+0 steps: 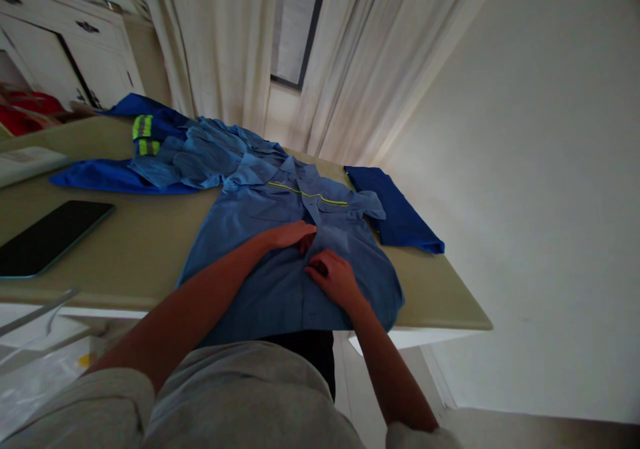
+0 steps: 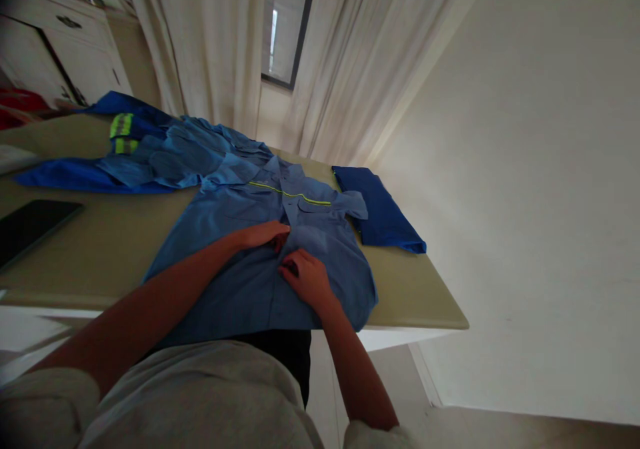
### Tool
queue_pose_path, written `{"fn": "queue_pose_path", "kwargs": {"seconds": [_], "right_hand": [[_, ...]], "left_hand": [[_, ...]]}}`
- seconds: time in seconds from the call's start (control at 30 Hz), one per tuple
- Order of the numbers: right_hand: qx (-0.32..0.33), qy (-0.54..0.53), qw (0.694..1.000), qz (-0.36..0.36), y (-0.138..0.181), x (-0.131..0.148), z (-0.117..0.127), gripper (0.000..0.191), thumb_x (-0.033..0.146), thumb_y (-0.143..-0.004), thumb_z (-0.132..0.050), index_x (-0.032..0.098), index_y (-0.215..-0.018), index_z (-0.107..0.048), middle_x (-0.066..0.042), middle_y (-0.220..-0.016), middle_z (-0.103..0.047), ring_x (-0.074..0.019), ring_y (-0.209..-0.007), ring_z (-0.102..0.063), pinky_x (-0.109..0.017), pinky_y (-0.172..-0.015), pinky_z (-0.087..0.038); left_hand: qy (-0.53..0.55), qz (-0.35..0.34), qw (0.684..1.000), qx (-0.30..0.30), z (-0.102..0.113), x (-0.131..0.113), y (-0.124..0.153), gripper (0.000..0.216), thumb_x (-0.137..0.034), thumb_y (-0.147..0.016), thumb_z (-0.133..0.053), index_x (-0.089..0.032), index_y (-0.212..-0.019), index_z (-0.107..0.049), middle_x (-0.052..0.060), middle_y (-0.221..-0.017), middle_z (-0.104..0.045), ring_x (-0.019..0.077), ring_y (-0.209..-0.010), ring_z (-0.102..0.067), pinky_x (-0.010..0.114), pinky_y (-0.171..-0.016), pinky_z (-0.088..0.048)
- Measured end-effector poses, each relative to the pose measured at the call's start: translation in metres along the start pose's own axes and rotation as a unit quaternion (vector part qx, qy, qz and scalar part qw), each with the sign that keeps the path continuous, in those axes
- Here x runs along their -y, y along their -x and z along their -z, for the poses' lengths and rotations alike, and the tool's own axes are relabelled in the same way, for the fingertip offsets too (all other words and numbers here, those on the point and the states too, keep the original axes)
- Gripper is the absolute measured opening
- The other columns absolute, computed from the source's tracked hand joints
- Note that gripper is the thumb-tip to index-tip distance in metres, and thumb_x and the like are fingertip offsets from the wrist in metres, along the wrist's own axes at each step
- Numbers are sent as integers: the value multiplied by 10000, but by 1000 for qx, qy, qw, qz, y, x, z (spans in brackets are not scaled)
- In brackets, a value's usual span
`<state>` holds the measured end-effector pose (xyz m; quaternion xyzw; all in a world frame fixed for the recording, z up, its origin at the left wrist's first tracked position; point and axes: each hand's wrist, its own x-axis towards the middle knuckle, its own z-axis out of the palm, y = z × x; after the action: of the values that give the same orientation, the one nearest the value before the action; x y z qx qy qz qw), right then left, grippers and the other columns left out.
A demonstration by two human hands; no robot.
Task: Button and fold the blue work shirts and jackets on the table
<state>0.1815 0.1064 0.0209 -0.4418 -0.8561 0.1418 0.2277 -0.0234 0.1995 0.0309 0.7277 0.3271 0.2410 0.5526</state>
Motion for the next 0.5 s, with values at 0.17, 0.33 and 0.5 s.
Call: {"fn": "queue_pose_path", "kwargs": {"seconds": [0.17,0.33,0.5], "right_hand": [[-47,19,999,16,4,-5,-9,135,272,-1011,-592,228,-1027,-719,-49,-966,-713,-182,-854,-660,-295,-801,-499],[-59,61,996,28,5,-1,-5,235,318,-1052,-515,242,-1022,-736,-72,-953,-715,-213,-893,-674,-322,-843,-508],[-52,69,996,21,3,-5,-5,255,339,-1055,-498,248,-1037,-736,-69,-956,-715,-207,-877,-667,-324,-844,-517]], "left_hand": [[-91,-14,996,-7,1,1,0,547,-659,-832,-649,-175,-577,-640,43,-592,-673,163,-575,-608,273,-592,-430],[-117,-19,987,-104,-9,5,-5,444,-549,-847,-650,-212,-566,-584,29,-535,-649,173,-521,-604,275,-546,-415],[-128,-37,975,-179,-19,0,-4,412,-470,-846,-649,-224,-542,-518,8,-510,-608,159,-500,-552,273,-511,-362]]}}
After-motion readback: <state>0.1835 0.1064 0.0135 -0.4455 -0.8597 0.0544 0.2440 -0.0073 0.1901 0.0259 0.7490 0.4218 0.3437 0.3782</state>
